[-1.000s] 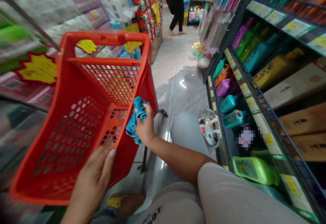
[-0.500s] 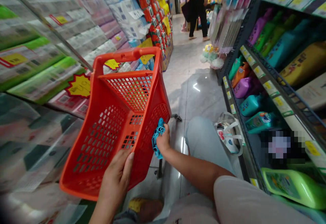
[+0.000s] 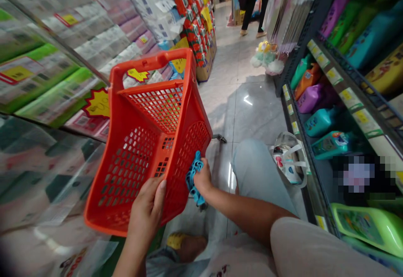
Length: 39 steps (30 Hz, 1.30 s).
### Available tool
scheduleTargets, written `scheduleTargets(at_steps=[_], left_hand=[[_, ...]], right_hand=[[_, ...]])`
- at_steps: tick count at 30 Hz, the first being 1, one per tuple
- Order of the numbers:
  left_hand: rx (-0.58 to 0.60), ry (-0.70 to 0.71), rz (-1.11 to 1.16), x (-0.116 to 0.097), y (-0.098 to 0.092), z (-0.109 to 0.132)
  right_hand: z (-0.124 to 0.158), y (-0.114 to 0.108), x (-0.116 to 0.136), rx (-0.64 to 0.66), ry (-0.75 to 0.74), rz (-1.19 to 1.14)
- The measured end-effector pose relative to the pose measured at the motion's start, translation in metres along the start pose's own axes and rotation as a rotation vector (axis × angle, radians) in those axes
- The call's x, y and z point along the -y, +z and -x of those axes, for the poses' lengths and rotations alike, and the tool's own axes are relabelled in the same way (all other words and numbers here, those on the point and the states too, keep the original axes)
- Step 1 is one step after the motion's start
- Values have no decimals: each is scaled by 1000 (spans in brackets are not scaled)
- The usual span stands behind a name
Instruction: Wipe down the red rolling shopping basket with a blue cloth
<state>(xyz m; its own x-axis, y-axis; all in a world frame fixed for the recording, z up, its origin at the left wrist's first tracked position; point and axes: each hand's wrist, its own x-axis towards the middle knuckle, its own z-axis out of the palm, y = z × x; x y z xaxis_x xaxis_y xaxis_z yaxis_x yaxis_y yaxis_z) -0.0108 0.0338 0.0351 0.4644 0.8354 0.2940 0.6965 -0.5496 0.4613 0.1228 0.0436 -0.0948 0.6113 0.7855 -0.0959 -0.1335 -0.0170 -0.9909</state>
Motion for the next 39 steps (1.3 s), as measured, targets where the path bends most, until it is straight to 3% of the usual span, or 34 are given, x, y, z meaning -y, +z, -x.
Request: scheduleTargets(at_steps=[3,9,12,14,16,22,25,28,31,35,39], left_hand=[[12,-23,-43,-2,2,-6],[8,20,-193,-4,-4,1],[-14,119,-267,2,-14,24],[-2,162,-322,7,-21,43],[-7,174,-371,11,-25,59],[-90,112,-414,7,-18,71],[-130,72,-444,-4,-2,64],[-165,33,-467,-20,15,58],[-126,102,-404,-29,20,56],[-39,194,-383,-11,1,61],[-34,150,-461,16,-16,68]], right_hand=[[36,2,16,65,-69,-44],[7,11,57,116,-204,-98],[41,2,57,207,-233,-97],[71,-7,50,385,-292,-86],[85,-11,42,483,-288,-97],[47,11,13,246,-75,-126],[59,9,4,201,-26,-127],[71,-6,12,176,-3,-116],[55,-21,39,139,-15,-110],[36,-41,79,161,-227,-19],[57,-63,85,382,-564,193]])
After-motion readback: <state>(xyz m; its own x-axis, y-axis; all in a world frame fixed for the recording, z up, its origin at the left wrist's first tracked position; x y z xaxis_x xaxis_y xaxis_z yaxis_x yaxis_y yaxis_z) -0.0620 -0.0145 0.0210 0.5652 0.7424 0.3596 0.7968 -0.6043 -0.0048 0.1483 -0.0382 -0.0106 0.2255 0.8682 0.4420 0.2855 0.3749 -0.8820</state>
